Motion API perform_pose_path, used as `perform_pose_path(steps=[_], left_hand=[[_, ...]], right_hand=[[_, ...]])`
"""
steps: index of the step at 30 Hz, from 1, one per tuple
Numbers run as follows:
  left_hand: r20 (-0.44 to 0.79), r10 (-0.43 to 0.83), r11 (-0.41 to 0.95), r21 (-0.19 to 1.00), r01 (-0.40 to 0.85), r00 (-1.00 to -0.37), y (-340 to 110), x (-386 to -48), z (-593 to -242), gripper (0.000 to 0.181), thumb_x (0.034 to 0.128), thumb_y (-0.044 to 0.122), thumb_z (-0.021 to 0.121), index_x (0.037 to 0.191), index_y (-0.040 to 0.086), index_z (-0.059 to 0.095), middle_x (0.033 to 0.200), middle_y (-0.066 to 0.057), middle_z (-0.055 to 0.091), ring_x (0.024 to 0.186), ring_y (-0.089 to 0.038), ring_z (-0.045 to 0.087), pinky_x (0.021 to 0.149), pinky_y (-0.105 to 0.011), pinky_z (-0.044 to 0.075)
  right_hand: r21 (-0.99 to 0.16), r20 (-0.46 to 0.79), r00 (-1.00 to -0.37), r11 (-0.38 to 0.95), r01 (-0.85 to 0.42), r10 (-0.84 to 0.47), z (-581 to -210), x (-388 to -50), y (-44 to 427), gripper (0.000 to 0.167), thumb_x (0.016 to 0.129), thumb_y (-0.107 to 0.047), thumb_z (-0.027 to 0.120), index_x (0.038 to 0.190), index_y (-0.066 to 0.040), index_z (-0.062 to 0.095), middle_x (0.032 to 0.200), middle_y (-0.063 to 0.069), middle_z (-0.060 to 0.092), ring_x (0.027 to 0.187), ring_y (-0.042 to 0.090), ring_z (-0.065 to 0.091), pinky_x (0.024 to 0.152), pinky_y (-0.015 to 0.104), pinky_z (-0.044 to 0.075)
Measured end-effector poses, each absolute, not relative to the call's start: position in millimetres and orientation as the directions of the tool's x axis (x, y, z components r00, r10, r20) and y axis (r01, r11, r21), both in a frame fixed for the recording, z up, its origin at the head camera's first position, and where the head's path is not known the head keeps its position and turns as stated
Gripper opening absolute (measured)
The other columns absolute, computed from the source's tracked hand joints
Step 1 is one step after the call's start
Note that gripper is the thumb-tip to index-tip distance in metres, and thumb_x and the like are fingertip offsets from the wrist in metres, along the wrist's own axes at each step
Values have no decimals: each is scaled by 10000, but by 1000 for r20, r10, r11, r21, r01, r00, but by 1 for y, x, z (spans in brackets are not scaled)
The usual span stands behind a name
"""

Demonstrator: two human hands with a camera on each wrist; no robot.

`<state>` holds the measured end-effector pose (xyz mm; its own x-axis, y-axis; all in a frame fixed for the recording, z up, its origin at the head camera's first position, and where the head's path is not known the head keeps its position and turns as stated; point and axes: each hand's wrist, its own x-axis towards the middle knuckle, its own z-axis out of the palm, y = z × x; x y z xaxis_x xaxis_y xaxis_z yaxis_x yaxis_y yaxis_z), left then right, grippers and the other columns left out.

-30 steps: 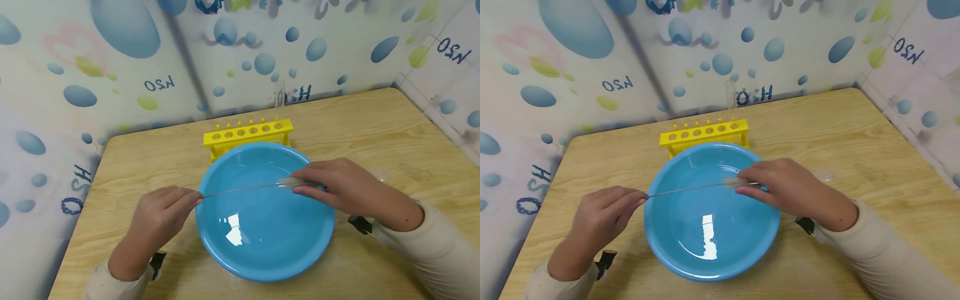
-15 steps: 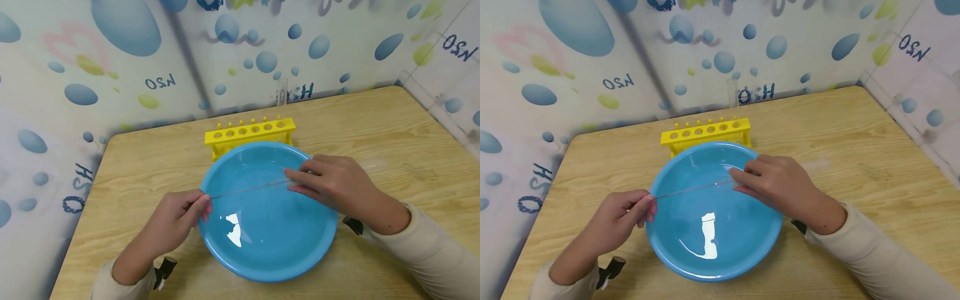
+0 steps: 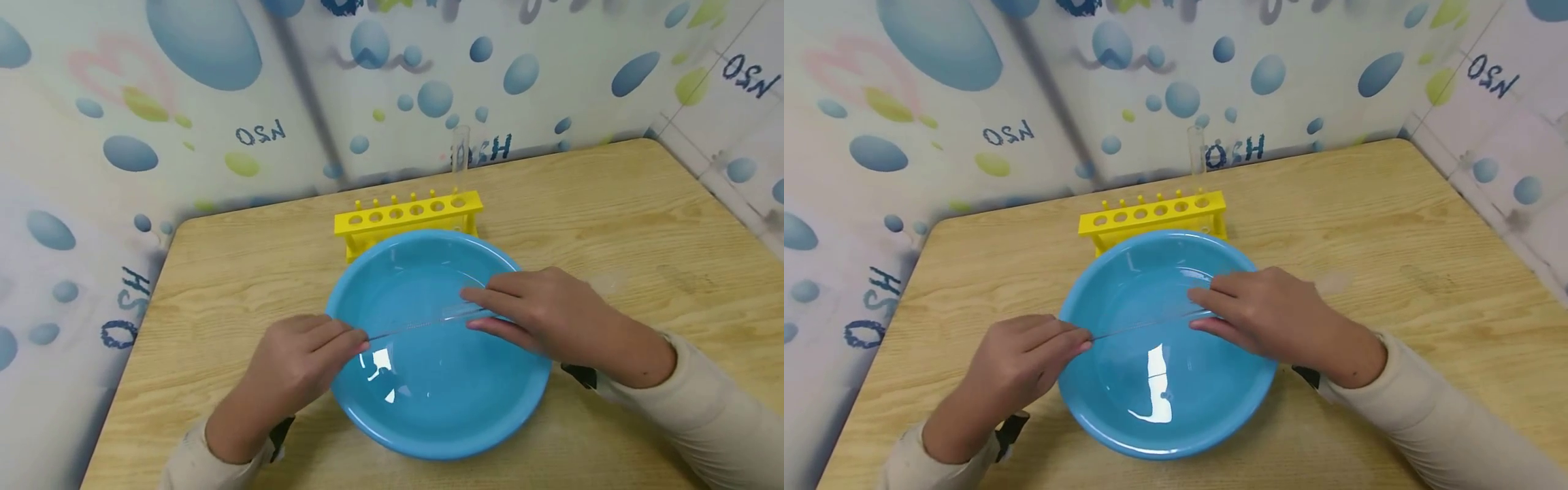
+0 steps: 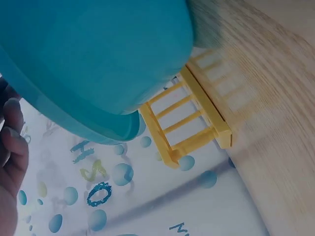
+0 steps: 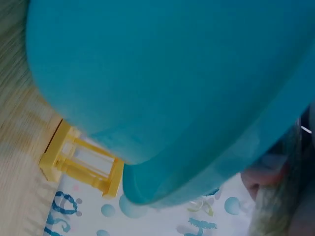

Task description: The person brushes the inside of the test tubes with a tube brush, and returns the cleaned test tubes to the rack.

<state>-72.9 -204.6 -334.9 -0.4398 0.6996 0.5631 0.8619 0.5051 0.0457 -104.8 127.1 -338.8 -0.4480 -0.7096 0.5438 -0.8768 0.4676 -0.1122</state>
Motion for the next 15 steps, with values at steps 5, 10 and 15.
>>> perform_pose_path(steps=[5, 10, 15], left_hand=[[565, 701, 507, 33, 861, -434, -201, -71, -336, 392, 1067, 302, 479, 895, 80, 752, 784, 8, 742, 644, -120, 695, 593, -265, 589], [491, 616, 521, 332, 786, -616, -196, -65, -338, 270, 1036, 210, 563, 854, 103, 731, 721, 53, 685, 620, -27, 610, 567, -133, 510], [183, 524, 492, 732, 471, -832, -188, -55, -336, 216, 1010, 142, 600, 819, 130, 698, 701, 90, 639, 592, -1, 526, 494, -163, 462]], right_hand=[[-118, 548, -442, 458, -881, -710, -339, -102, 126, 555, 1049, -511, 375, 1117, -113, 757, 793, -32, 673, 637, 59, 582, 536, 203, 525], [-57, 614, -402, 469, -881, -680, -339, -103, 122, 545, 1058, -486, 365, 1114, -124, 769, 786, -7, 691, 666, 104, 608, 538, 242, 537], [-33, 657, -376, 474, -880, -653, -341, -104, 121, 479, 1071, -433, 380, 1143, -148, 758, 805, 5, 690, 697, 140, 610, 544, 272, 540]])
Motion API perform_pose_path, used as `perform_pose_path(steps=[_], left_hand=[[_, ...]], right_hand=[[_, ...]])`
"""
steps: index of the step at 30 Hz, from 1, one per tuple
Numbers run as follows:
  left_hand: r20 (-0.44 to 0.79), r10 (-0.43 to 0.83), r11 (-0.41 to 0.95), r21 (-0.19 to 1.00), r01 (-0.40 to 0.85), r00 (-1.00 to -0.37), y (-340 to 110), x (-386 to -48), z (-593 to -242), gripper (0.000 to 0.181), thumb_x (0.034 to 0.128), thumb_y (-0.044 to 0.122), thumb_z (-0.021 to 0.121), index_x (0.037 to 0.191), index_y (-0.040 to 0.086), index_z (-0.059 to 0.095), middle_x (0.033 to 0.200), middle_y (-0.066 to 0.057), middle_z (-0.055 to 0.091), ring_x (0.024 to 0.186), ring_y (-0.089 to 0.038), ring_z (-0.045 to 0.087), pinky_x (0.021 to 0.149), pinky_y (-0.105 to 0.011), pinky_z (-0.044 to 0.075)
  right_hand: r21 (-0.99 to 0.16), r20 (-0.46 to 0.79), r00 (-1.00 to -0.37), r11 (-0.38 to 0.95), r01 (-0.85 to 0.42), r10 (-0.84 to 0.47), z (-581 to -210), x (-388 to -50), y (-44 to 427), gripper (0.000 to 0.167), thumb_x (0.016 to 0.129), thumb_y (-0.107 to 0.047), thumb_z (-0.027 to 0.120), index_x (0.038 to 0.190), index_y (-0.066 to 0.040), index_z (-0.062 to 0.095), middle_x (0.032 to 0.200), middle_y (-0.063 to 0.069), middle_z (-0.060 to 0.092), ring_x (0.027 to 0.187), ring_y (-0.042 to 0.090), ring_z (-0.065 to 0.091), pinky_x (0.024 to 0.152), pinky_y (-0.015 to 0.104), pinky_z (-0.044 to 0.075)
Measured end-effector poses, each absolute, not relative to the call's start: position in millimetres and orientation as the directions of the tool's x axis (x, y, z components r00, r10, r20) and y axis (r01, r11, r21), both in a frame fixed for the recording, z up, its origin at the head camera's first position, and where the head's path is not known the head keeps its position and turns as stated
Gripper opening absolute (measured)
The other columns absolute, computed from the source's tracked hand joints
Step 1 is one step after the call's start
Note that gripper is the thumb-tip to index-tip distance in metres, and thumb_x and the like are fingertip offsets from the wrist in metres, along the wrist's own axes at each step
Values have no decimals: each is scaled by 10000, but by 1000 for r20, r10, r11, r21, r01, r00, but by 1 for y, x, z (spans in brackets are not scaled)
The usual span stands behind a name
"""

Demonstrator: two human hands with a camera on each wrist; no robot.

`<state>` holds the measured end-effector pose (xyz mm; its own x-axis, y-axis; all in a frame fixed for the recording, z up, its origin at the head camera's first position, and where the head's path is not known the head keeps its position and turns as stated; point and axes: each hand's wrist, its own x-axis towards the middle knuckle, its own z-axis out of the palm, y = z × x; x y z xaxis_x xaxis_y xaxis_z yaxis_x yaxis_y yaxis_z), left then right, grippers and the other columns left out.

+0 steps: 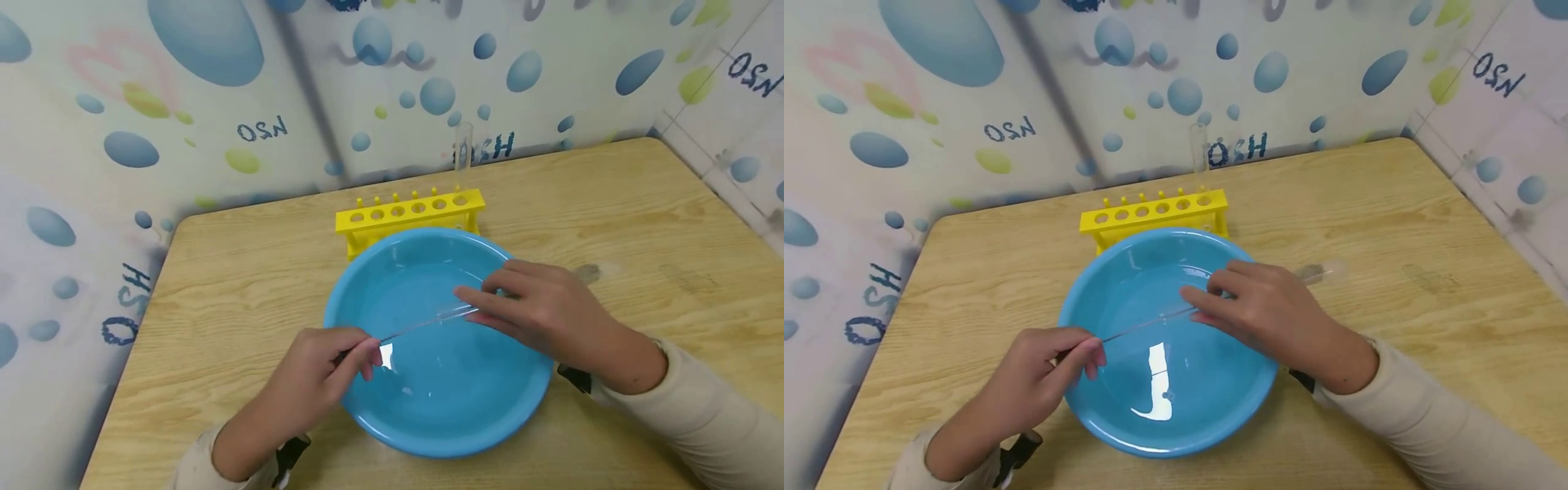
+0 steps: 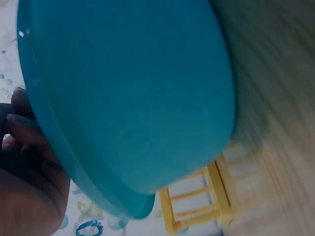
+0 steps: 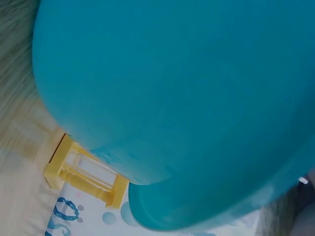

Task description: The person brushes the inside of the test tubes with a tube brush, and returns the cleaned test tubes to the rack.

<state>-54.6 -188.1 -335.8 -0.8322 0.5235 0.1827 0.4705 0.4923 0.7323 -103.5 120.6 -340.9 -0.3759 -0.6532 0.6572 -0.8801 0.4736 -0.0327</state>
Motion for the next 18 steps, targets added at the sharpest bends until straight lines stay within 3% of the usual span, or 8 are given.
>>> perform_pose_path(steps=[4, 7, 9, 11, 14, 18], left_hand=[[22, 505, 466, 834, 294, -863, -183, -49, -336, 289, 1041, 221, 550, 809, 129, 695, 677, 79, 630, 514, -17, 443, 422, -199, 390], [54, 512, 494, 798, 344, -858, -181, -49, -336, 264, 1037, 201, 556, 829, 120, 696, 695, 67, 642, 550, -11, 491, 454, -183, 438], [146, 522, 523, 723, 451, -840, -180, -48, -337, 219, 1021, 171, 583, 839, 126, 695, 712, 69, 649, 600, -5, 543, 512, -161, 488], [268, 544, 541, 613, 577, -795, -180, -48, -340, 183, 1006, 171, 609, 850, 130, 695, 729, 65, 661, 655, -9, 582, 586, -132, 517], [453, 591, 538, 395, 744, -668, -179, -50, -344, 205, 1017, 220, 594, 863, 127, 691, 719, 59, 659, 623, -14, 571, 600, -94, 504], [575, 644, 527, 143, 837, -504, -178, -52, -347, 323, 1060, 296, 494, 901, 110, 704, 737, 45, 683, 600, -52, 618, 581, -146, 540]], right_hand=[[-15, 664, -357, 466, -885, -657, -343, -103, 121, 453, 1074, -420, 376, 1183, -175, 741, 814, 10, 689, 710, 157, 607, 559, 304, 562], [-3, 678, -330, 447, -895, -656, -342, -104, 120, 435, 1069, -418, 407, 1184, -164, 740, 809, 7, 694, 703, 158, 615, 556, 304, 562], [0, 682, -321, 439, -898, -657, -342, -103, 118, 436, 1066, -422, 423, 1169, -149, 746, 803, 4, 698, 692, 155, 623, 550, 297, 559], [-2, 677, -319, 433, -902, -663, -343, -101, 117, 440, 1062, -429, 438, 1151, -135, 753, 799, -2, 701, 684, 146, 630, 542, 289, 553], [-18, 660, -330, 425, -905, -675, -343, -99, 115, 455, 1058, -442, 445, 1136, -119, 757, 802, -14, 704, 678, 124, 632, 545, 277, 555], [-66, 618, -359, 408, -910, -700, -343, -96, 115, 481, 1054, -456, 437, 1138, -99, 748, 810, -29, 694, 675, 89, 611, 557, 243, 554]])
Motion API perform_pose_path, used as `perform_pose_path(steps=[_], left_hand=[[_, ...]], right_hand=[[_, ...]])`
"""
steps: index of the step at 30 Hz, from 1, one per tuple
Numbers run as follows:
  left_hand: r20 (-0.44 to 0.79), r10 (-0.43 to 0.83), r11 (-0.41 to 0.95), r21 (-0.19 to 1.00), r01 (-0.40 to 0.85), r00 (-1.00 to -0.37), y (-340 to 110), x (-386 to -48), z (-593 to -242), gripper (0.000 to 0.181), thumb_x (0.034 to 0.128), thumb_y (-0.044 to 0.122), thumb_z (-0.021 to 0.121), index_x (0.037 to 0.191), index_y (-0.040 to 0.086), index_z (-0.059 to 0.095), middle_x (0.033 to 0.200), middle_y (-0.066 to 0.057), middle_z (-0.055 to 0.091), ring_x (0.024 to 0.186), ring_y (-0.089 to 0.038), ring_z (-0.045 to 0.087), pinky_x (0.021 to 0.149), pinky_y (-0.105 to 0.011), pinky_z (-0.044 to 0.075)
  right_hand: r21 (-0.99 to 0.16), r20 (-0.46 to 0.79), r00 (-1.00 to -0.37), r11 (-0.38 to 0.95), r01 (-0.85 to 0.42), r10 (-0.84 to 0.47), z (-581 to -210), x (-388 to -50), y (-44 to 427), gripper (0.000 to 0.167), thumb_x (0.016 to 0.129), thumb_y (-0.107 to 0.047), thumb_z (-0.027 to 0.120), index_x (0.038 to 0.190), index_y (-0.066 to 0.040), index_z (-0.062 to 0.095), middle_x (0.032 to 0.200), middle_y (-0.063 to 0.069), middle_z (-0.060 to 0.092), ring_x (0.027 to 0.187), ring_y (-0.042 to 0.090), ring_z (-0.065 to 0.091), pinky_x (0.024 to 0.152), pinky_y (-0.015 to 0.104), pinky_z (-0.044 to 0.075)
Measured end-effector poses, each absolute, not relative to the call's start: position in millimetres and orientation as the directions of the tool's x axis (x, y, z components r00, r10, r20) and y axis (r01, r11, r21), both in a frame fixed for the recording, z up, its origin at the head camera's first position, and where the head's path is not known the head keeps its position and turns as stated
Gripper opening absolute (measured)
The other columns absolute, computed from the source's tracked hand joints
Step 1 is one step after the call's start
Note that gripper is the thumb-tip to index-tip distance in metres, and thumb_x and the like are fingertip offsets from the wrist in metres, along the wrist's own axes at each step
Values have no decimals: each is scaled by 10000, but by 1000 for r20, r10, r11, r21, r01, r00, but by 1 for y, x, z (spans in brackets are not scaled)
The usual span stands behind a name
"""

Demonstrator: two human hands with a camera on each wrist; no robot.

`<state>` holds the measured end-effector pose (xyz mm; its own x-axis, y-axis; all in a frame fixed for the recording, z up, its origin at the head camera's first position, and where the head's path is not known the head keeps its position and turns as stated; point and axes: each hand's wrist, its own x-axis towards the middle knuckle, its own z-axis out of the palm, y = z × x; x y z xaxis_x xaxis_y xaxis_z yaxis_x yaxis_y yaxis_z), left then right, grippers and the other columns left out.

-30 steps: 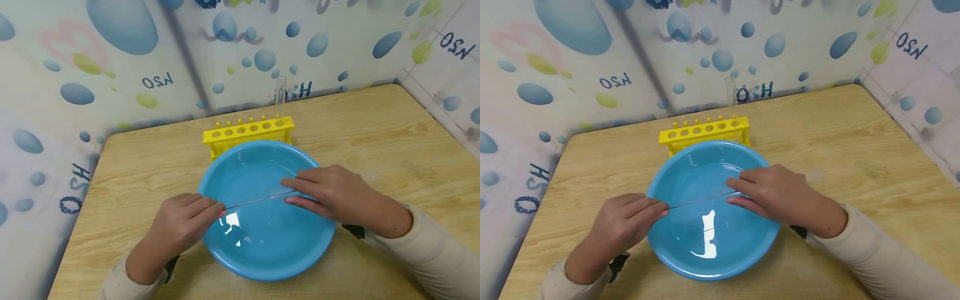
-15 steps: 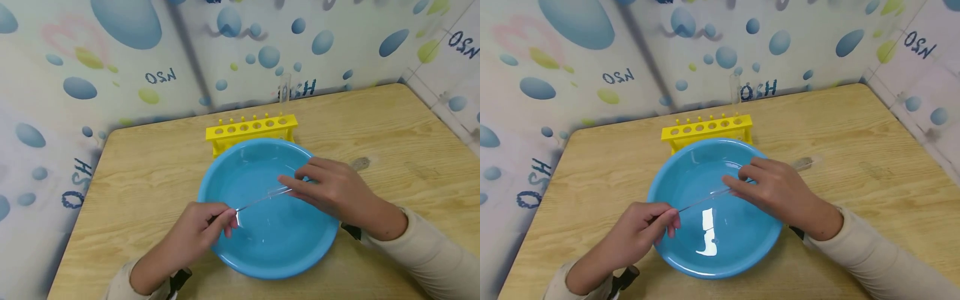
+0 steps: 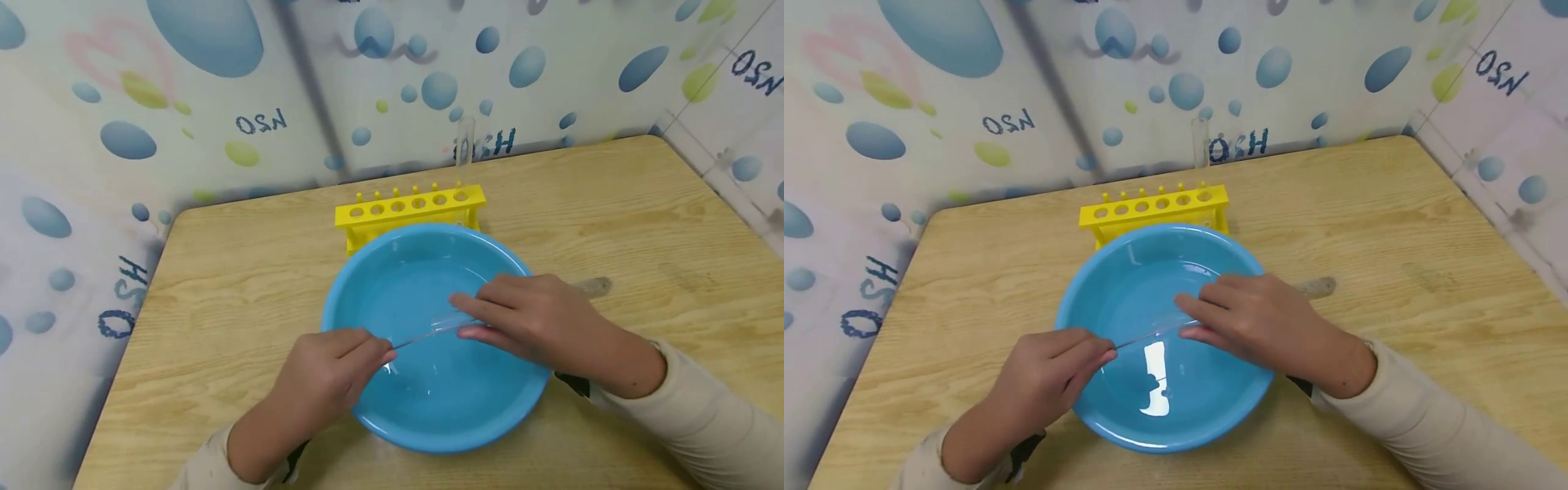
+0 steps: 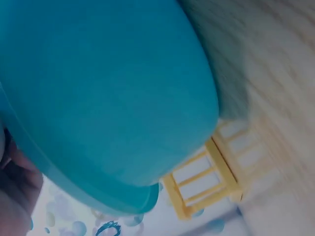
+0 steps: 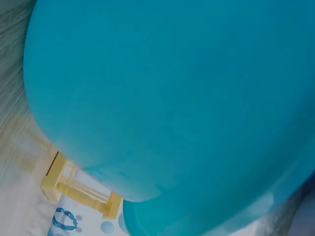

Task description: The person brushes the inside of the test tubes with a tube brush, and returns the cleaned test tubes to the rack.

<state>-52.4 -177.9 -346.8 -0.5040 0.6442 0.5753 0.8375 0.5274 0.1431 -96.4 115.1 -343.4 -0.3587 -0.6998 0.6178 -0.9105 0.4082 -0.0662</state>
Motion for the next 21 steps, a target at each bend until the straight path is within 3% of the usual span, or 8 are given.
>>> perform_pose_path(steps=[3, 5, 8, 11, 15, 18, 21], left_hand=[[606, 652, 541, 48, 839, -455, -178, -53, -345, 363, 1070, 302, 476, 883, 107, 719, 747, 45, 704, 614, -71, 661, 571, -202, 564], [607, 630, 554, 86, 828, -485, -178, -53, -343, 369, 1066, 295, 489, 829, 120, 712, 701, 59, 683, 576, -59, 629, 541, -181, 534], [544, 568, 556, 299, 776, -617, -178, -51, -339, 312, 1036, 232, 563, 767, 148, 697, 664, 84, 645, 569, -15, 563, 533, -131, 478], [402, 507, 510, 574, 641, -762, -179, -48, -335, 258, 1002, 154, 618, 752, 170, 681, 663, 92, 606, 592, 9, 503, 531, -131, 450], [247, 469, 452, 758, 470, -848, -182, -44, -331, 253, 996, 117, 617, 756, 179, 669, 664, 71, 579, 601, -17, 503, 507, -206, 472], [223, 465, 464, 763, 450, -857, -184, -44, -329, 242, 999, 133, 616, 771, 185, 678, 694, 81, 599, 619, -20, 519, 517, -221, 489], [305, 495, 500, 665, 554, -813, -186, -46, -329, 210, 987, 140, 639, 791, 182, 700, 723, 94, 632, 639, -4, 521, 546, -180, 489]], right_hand=[[-81, 597, -365, 399, -913, -715, -343, -95, 114, 483, 1056, -459, 427, 1139, -104, 744, 803, -37, 679, 666, 76, 593, 556, 223, 543], [-73, 599, -360, 399, -914, -715, -343, -95, 114, 473, 1057, -458, 425, 1142, -121, 746, 796, -38, 678, 661, 76, 596, 554, 227, 542], [-47, 628, -341, 403, -914, -699, -342, -95, 113, 440, 1052, -459, 444, 1140, -159, 753, 785, -40, 684, 669, 90, 618, 545, 240, 540], [-26, 654, -330, 415, -909, -681, -342, -96, 113, 420, 1049, -466, 447, 1132, -195, 757, 779, -45, 690, 674, 104, 629, 532, 249, 534], [-3, 667, -322, 430, -903, -672, -343, -97, 113, 415, 1052, -467, 438, 1116, -216, 761, 768, -47, 686, 668, 115, 617, 513, 250, 519], [-8, 675, -327, 436, -900, -662, -343, -98, 113, 428, 1046, -471, 450, 1110, -194, 770, 759, -41, 683, 657, 113, 606, 506, 240, 509], [-49, 669, -351, 431, -901, -656, -341, -99, 114, 447, 1036, -477, 466, 1120, -161, 770, 745, -44, 670, 633, 93, 573, 506, 212, 492]])
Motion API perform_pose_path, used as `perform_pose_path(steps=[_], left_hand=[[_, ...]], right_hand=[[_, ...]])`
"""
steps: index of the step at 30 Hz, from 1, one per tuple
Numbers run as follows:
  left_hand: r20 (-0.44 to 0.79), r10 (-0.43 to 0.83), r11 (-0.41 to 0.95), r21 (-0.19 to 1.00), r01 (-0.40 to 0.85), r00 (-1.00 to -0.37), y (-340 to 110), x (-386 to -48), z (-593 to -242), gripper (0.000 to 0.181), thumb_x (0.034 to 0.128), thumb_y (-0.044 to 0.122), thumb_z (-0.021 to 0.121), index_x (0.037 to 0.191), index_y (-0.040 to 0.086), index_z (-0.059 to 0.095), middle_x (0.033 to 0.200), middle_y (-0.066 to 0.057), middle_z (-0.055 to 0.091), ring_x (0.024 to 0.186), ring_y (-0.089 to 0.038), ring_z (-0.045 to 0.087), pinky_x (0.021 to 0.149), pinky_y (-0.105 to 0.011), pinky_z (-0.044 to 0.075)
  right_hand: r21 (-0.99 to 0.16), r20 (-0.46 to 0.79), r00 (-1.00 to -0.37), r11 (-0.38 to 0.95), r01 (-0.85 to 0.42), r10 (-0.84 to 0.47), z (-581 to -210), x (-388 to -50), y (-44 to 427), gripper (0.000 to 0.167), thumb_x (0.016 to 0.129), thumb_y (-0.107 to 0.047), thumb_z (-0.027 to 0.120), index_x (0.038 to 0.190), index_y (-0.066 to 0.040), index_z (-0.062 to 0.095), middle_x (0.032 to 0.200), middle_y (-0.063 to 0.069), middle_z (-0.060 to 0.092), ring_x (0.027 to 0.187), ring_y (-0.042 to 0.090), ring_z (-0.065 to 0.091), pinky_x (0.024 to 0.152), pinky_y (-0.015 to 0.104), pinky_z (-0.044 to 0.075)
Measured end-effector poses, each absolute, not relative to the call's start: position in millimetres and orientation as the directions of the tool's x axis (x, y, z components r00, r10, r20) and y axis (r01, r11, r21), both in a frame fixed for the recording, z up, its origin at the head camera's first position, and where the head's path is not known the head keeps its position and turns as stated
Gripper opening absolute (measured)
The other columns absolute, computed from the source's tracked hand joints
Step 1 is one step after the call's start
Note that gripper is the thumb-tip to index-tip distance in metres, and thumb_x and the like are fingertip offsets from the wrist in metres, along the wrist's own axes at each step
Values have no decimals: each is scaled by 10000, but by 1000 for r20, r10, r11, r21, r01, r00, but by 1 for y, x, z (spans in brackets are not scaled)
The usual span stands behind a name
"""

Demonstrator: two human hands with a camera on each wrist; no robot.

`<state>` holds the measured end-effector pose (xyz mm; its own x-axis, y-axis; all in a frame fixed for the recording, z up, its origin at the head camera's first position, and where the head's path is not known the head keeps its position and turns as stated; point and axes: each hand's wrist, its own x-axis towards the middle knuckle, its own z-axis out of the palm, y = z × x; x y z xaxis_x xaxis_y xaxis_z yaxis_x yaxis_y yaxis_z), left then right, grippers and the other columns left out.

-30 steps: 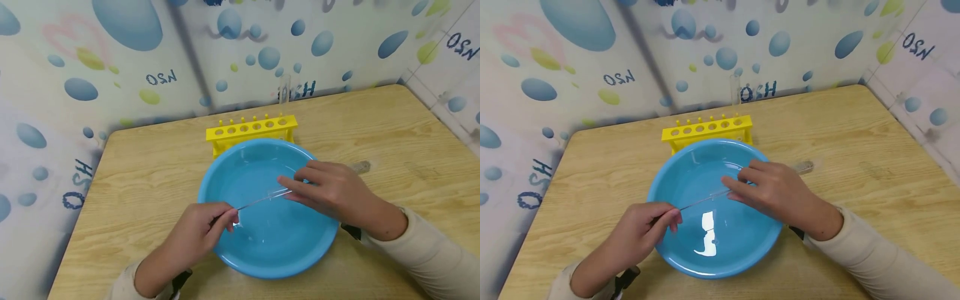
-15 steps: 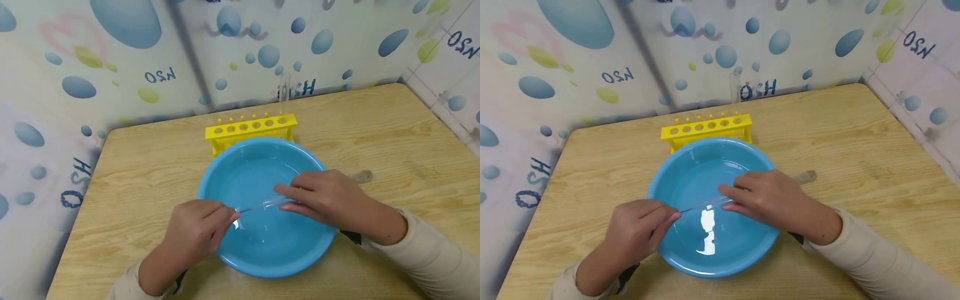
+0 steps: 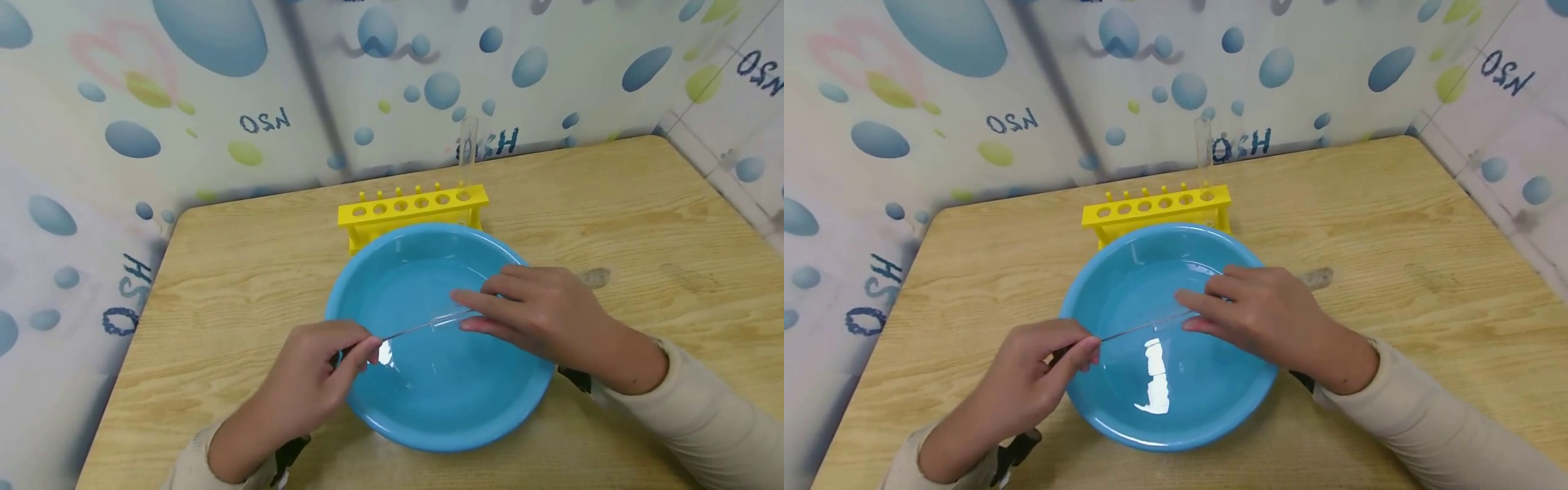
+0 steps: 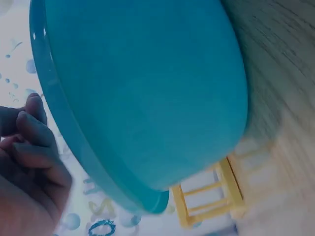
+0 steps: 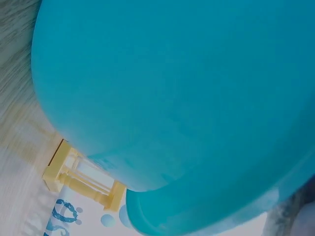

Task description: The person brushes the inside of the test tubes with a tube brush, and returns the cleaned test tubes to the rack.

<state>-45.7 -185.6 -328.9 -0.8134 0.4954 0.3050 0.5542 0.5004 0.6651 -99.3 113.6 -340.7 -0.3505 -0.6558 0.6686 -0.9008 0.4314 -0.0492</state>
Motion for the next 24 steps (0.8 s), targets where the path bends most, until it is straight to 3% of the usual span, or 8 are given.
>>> perform_pose_path(steps=[4, 7, 11, 14, 18, 24], left_hand=[[503, 579, 527, 368, 766, -641, -189, -50, -331, 266, 1021, 206, 592, 800, 142, 727, 684, 75, 633, 597, -23, 517, 537, -127, 456], [589, 633, 528, 147, 837, -503, -192, -54, -332, 372, 1057, 254, 512, 800, 106, 736, 667, 43, 656, 568, -72, 557, 525, -162, 490], [612, 665, 525, 24, 851, -428, -196, -57, -332, 398, 1061, 259, 498, 804, 83, 745, 696, 20, 703, 587, -116, 608, 544, -235, 546], [608, 654, 523, 68, 850, -451, -197, -58, -332, 387, 1056, 255, 510, 797, 87, 743, 690, 22, 698, 579, -112, 588, 539, -215, 529], [556, 605, 511, 278, 813, -570, -198, -58, -333, 341, 1041, 257, 548, 808, 107, 748, 693, 46, 686, 611, -69, 584, 566, -156, 508], [375, 516, 486, 612, 624, -770, -202, -60, -330, 186, 957, 69, 663, 792, 141, 711, 718, 82, 645, 617, -11, 506, 513, -160, 451]], right_hand=[[-128, 624, -394, 410, -903, -675, -339, -99, 116, 467, 1027, -491, 471, 1147, -142, 757, 724, -62, 617, 588, 40, 488, 501, 157, 441], [-196, 556, -437, 399, -896, -707, -338, -99, 119, 482, 1024, -504, 458, 1174, -145, 743, 711, -87, 571, 572, -10, 433, 503, 115, 400], [-258, 486, -488, 414, -873, -725, -336, -100, 123, 509, 1019, -530, 433, 1182, -157, 740, 703, -119, 549, 581, -53, 409, 514, 89, 375], [-234, 497, -491, 435, -870, -715, -335, -101, 124, 532, 1014, -553, 415, 1157, -169, 754, 695, -110, 557, 584, -40, 419, 506, 96, 375], [-128, 566, -451, 467, -875, -690, -337, -102, 123, 548, 1025, -553, 390, 1112, -177, 779, 694, -67, 607, 576, 23, 480, 481, 141, 405], [-35, 637, -409, 505, -862, -653, -336, -104, 124, 544, 1046, -528, 373, 1098, -176, 785, 726, -38, 678, 595, 97, 565, 479, 213, 471]])
